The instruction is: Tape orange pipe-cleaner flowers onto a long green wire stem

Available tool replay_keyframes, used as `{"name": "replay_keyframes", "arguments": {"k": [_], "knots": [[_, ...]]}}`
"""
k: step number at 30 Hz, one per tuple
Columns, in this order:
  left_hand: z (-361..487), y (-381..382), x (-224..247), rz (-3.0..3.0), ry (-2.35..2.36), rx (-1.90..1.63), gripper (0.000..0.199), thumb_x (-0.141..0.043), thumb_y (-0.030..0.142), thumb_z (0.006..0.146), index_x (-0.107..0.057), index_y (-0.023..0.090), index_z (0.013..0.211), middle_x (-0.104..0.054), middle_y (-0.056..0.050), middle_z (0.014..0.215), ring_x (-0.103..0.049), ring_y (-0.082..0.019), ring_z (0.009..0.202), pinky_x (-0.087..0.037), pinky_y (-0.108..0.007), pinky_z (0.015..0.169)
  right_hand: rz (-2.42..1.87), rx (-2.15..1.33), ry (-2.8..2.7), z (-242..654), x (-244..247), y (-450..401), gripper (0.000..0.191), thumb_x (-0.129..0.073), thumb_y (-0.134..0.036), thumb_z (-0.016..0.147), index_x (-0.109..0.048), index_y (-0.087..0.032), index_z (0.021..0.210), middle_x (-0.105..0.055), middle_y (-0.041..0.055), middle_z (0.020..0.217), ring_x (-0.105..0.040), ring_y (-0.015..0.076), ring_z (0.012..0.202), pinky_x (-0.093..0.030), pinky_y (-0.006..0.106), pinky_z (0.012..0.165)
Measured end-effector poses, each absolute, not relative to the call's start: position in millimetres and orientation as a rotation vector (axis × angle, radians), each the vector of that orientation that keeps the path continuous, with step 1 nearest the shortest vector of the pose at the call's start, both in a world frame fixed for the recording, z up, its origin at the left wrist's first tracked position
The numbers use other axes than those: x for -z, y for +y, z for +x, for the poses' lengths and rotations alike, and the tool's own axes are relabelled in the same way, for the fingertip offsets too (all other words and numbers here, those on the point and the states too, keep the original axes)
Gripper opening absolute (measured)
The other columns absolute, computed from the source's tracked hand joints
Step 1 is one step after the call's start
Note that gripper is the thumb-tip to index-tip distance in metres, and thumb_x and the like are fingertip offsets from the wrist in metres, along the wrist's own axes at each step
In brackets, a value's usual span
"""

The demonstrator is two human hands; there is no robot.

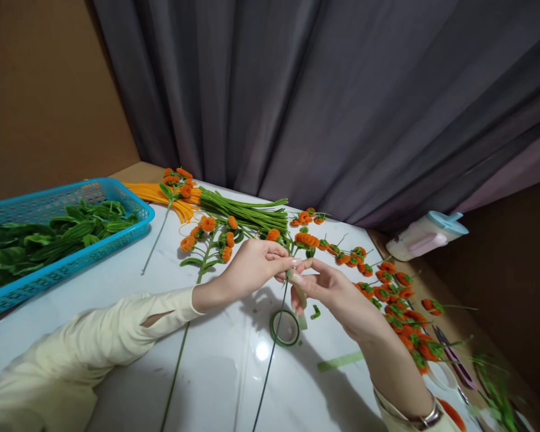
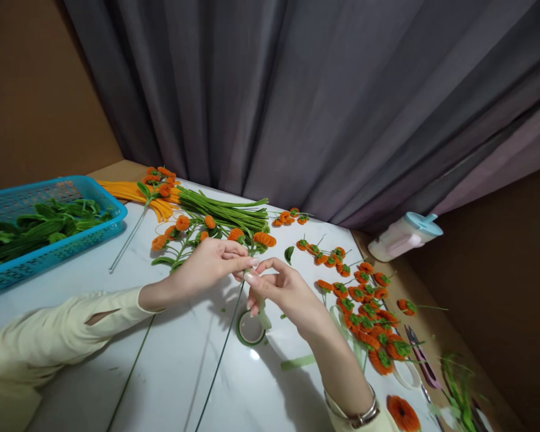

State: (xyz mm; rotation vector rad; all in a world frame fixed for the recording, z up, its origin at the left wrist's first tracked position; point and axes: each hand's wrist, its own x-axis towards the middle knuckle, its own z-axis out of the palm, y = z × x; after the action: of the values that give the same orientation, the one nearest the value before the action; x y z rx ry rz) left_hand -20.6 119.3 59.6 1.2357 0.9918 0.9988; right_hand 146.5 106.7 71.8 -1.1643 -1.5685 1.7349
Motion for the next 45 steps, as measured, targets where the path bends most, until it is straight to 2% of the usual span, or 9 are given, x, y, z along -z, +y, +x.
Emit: {"name": "replay_keyframes", "arguments": {"k": [5,11,15,18,21,28,32,41,45], "knots": [[-23.4,120.6,-63.1,1.248,1.032,-0.967,0.018,-0.071,0.028,0.068,-0.061,0.013,0.064,-0.059,0.003,0.058,-0.055,-0.010,0.057,-0.044,-0.021,0.057,-1.230,-1.704,-1.440,144.7,-62.2,104.4,0.038,-0.073,-0.042,0.070,-0.046,-0.019,0.082,-0.059,-0.0057,0.048,-0.041,0.0062,0.037,-0.029,0.018,0.040],[-27.3,120.5,-59.3,1.363,1.012,-0.972,0.032,-0.068,0.033,0.071,-0.056,0.015,0.047,-0.039,0.007,0.046,-0.035,-0.008,0.050,-0.028,-0.022,0.050,-1.274,-1.594,-1.463,145.4,-63.5,99.0,0.035,-0.074,-0.045,0.066,-0.054,-0.017,0.070,-0.057,-0.0039,0.046,-0.042,0.0074,0.036,-0.031,0.021,0.039],[-26.6,119.7,-56.7,1.290,0.978,-0.980,0.022,-0.069,0.032,0.071,-0.068,0.015,0.058,-0.055,0.004,0.055,-0.045,-0.010,0.059,-0.034,-0.024,0.060,-1.302,-1.502,-1.541,146.4,-64.0,99.7,0.033,-0.069,-0.047,0.071,-0.059,-0.016,0.069,-0.058,-0.0021,0.051,-0.043,0.0075,0.037,-0.033,0.023,0.041],[-25.5,119.6,-55.9,1.222,0.982,-0.965,0.018,-0.071,0.033,0.070,-0.074,0.016,0.068,-0.068,-0.001,0.068,-0.056,-0.015,0.074,-0.039,-0.026,0.074,-1.257,-1.385,-1.617,147.3,-62.8,101.6,0.029,-0.068,-0.044,0.073,-0.060,-0.016,0.067,-0.064,0.0031,0.071,-0.058,0.0133,0.061,-0.044,0.026,0.059],[-25.2,120.0,-54.2,1.191,0.950,-0.950,0.019,-0.070,0.033,0.071,-0.076,0.017,0.077,-0.073,-0.004,0.081,-0.059,-0.018,0.087,-0.039,-0.028,0.084,-1.170,-1.317,-1.656,146.4,-63.4,102.5,0.026,-0.067,-0.039,0.075,-0.057,-0.018,0.066,-0.064,0.0051,0.087,-0.058,0.0184,0.091,-0.043,0.028,0.079],[-25.0,121.0,-50.8,1.189,0.912,-0.986,0.016,-0.068,0.031,0.074,-0.075,0.017,0.070,-0.071,-0.001,0.073,-0.058,-0.014,0.079,-0.040,-0.025,0.079,-1.241,-1.488,-1.471,137.1,-65.8,106.3,0.029,-0.069,-0.041,0.072,-0.064,-0.015,0.086,-0.059,-0.0001,0.075,-0.047,0.0076,0.051,-0.040,0.027,0.059],[-24.5,121.6,-51.2,1.193,0.915,-1.013,0.017,-0.069,0.031,0.073,-0.075,0.017,0.066,-0.069,0.000,0.067,-0.055,-0.013,0.073,-0.040,-0.023,0.073,-1.219,-1.574,-1.345,133.8,-61.5,108.9,0.028,-0.074,-0.037,0.065,-0.068,-0.013,0.077,-0.054,-0.0036,0.057,-0.042,0.0068,0.045,-0.033,0.025,0.049],[-24.6,122.9,-52.1,1.207,0.974,-1.034,0.011,-0.072,0.030,0.069,-0.075,0.019,0.066,-0.069,0.000,0.068,-0.056,-0.013,0.072,-0.041,-0.023,0.069,-1.200,-1.571,-1.150,127.4,-56.7,106.5,0.024,-0.079,-0.033,0.058,-0.067,-0.012,0.064,-0.053,-0.0043,0.050,-0.031,0.0019,0.035,-0.023,0.023,0.040],[-24.6,123.0,-52.4,1.211,0.968,-1.036,0.010,-0.072,0.029,0.069,-0.075,0.020,0.064,-0.070,0.000,0.069,-0.057,-0.014,0.074,-0.041,-0.024,0.071,-1.248,-1.533,-1.179,127.1,-59.2,105.6,0.023,-0.078,-0.033,0.060,-0.066,-0.013,0.060,-0.042,-0.0073,0.038,-0.026,0.0029,0.033,-0.016,0.023,0.038]]}}
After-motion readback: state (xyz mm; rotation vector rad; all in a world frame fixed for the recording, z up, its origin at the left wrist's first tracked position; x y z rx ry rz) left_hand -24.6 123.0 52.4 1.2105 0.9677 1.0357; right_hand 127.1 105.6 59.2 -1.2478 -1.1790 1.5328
